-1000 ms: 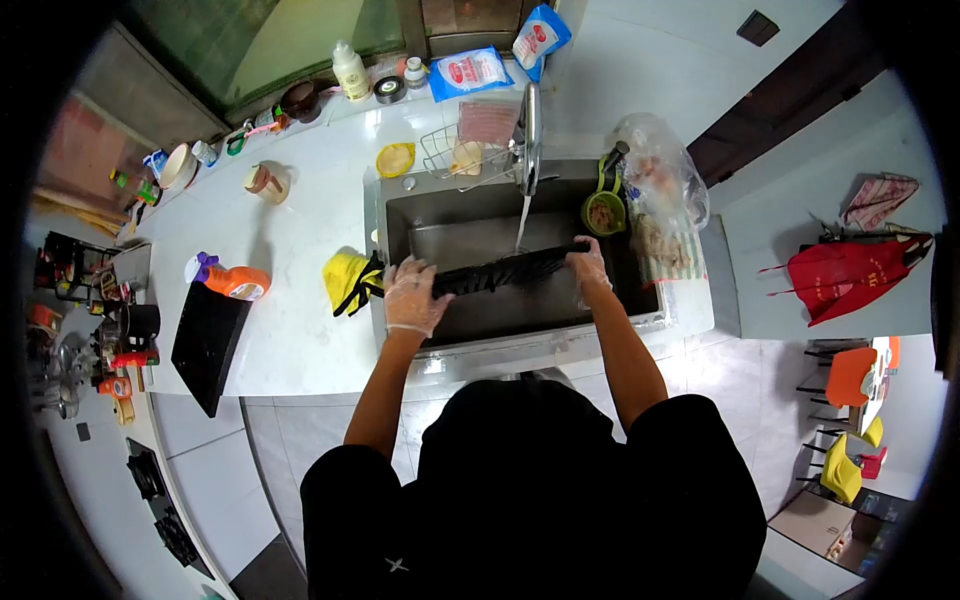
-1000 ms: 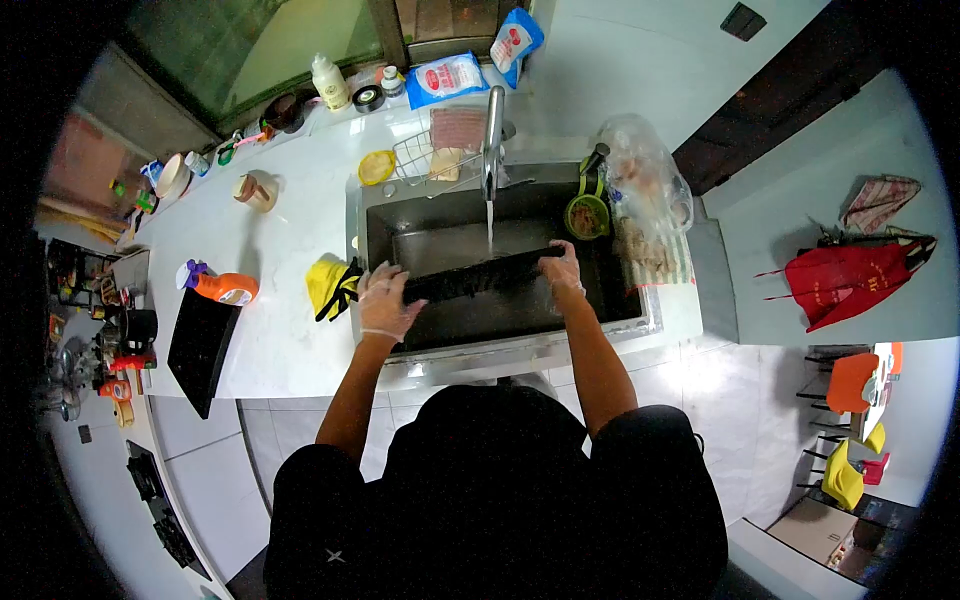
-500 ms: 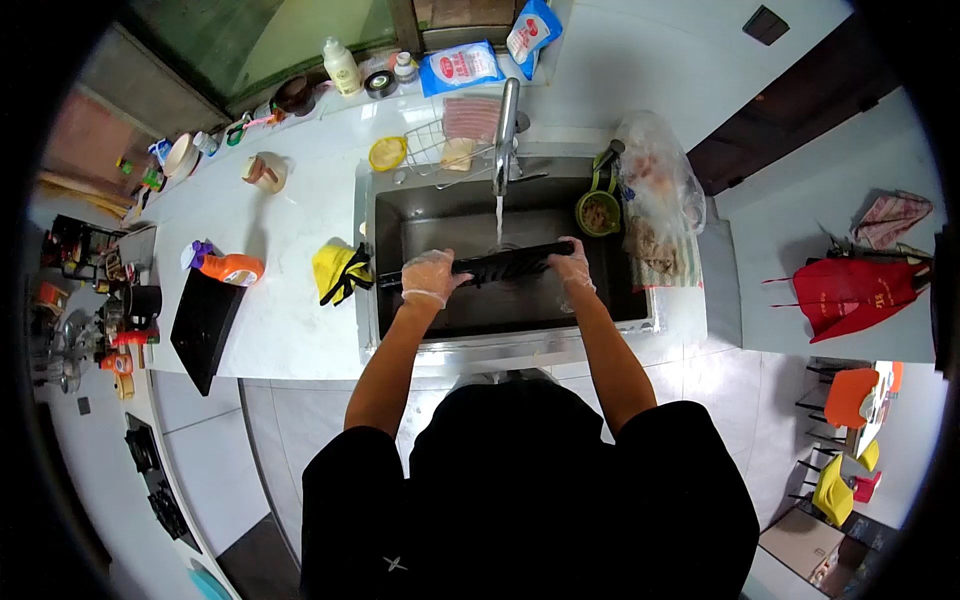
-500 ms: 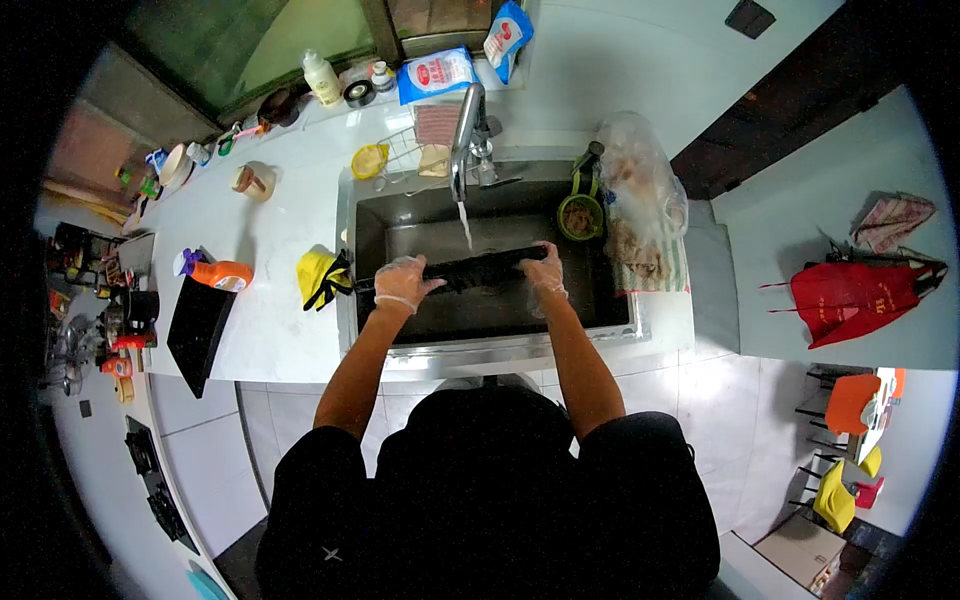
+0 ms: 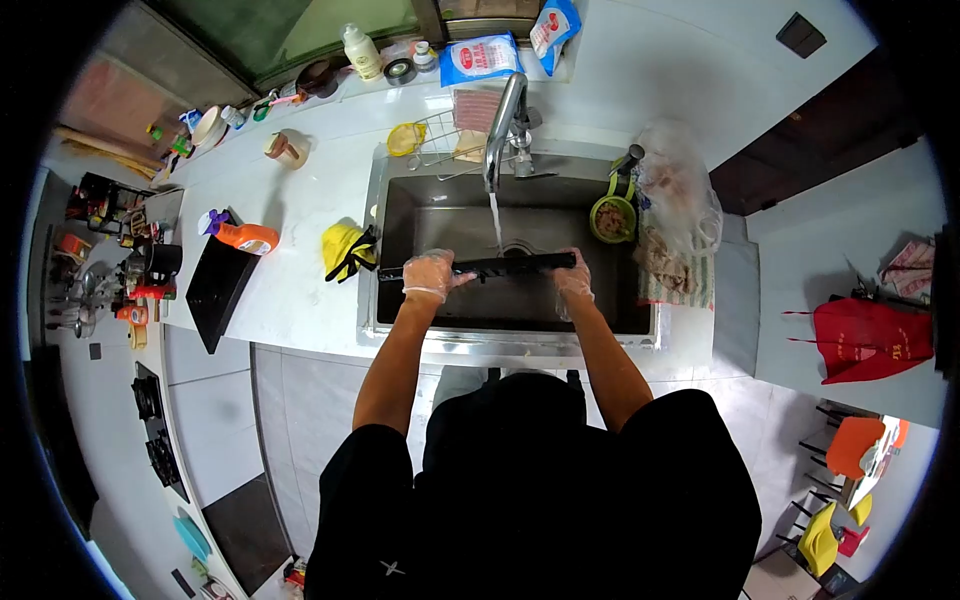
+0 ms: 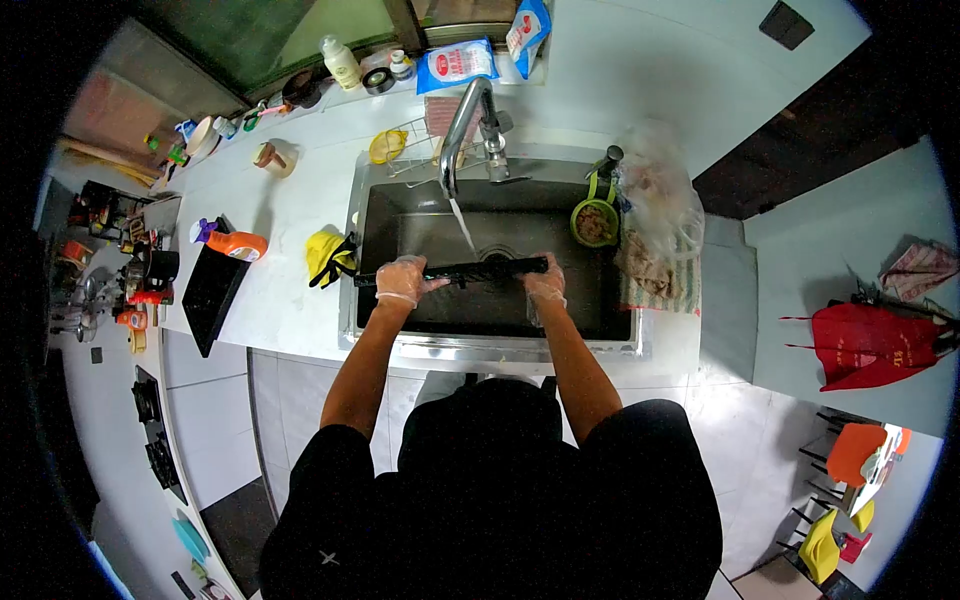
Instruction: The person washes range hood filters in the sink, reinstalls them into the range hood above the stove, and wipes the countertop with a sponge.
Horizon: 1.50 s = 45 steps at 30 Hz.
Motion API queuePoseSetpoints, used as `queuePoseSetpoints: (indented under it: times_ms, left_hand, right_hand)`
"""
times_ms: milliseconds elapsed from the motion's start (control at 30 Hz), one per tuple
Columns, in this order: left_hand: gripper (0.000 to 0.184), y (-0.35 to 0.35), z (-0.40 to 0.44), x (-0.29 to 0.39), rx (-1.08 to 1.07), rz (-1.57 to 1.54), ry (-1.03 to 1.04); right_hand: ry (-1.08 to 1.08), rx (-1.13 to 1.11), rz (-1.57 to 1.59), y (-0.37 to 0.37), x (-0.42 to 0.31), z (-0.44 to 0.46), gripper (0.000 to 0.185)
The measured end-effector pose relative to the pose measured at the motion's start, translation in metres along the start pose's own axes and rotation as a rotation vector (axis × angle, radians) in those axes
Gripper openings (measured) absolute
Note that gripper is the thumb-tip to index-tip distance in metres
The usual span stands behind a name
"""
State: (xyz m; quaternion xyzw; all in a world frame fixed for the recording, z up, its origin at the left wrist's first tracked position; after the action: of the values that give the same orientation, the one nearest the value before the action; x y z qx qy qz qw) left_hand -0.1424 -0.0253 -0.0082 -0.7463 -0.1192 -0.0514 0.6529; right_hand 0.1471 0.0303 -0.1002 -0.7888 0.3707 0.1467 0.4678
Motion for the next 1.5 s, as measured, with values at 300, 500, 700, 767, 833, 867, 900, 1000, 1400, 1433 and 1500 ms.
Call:
queuePoseSetpoints:
  times_ms: [300,500,700,767,833,867,900,1000,1400,1433,1500]
  left_hand:
    - [0.062,-0.003,-0.013,-0.019,0.053,-0.032,-0.122]
    - [0.060,-0.012,-0.020,-0.032,0.042,-0.083,-0.261]
    - [0.061,-0.008,-0.030,-0.029,0.090,-0.057,-0.242]
    - [0.061,-0.013,-0.031,-0.027,0.083,-0.061,-0.241]
    - [0.062,-0.014,-0.030,-0.028,0.092,-0.074,-0.235]
    - [0.062,-0.013,-0.029,-0.029,0.081,-0.081,-0.248]
    - [0.063,-0.015,-0.028,-0.029,0.070,-0.088,-0.259]
    - [0.064,-0.015,-0.025,-0.031,0.039,-0.109,-0.278]
    - [0.058,-0.014,-0.020,-0.037,0.107,-0.087,-0.263]
    - [0.058,-0.014,-0.019,-0.038,0.103,-0.086,-0.270]
    - [0.058,-0.014,-0.019,-0.038,0.105,-0.092,-0.271]
  right_hand:
    - [-0.074,-0.102,-0.050,0.011,-0.043,0.015,0.061]
    - [-0.126,-0.201,-0.148,0.040,-0.070,0.052,0.100]
    - [-0.106,-0.166,-0.148,0.045,-0.050,0.054,0.102]
    - [-0.144,-0.155,-0.170,0.058,-0.041,0.069,0.104]
    - [-0.174,-0.134,-0.159,0.061,-0.038,0.072,0.105]
    - [-0.184,-0.118,-0.139,0.064,-0.036,0.071,0.105]
    - [-0.194,-0.102,-0.117,0.063,-0.039,0.066,0.106]
    - [-0.150,-0.126,-0.028,0.056,-0.043,0.050,0.099]
    - [-0.237,-0.174,0.068,0.035,-0.070,0.021,0.093]
    - [-0.237,-0.173,0.062,0.035,-0.071,0.020,0.094]
    - [-0.237,-0.172,0.049,0.035,-0.074,0.019,0.097]
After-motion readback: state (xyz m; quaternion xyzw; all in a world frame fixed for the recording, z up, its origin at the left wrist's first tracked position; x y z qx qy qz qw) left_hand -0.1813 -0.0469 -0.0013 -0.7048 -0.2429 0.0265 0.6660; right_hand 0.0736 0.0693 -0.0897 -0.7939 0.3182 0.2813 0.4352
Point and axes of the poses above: each hand's wrist, its own z-axis towards the middle knuckle, its own y-axis out of the palm, x = y × z, the point moved 7 cm from there along z, towards the middle knuckle, and after that the axes turned 15 degrees about -z, right-handed, at the moved point
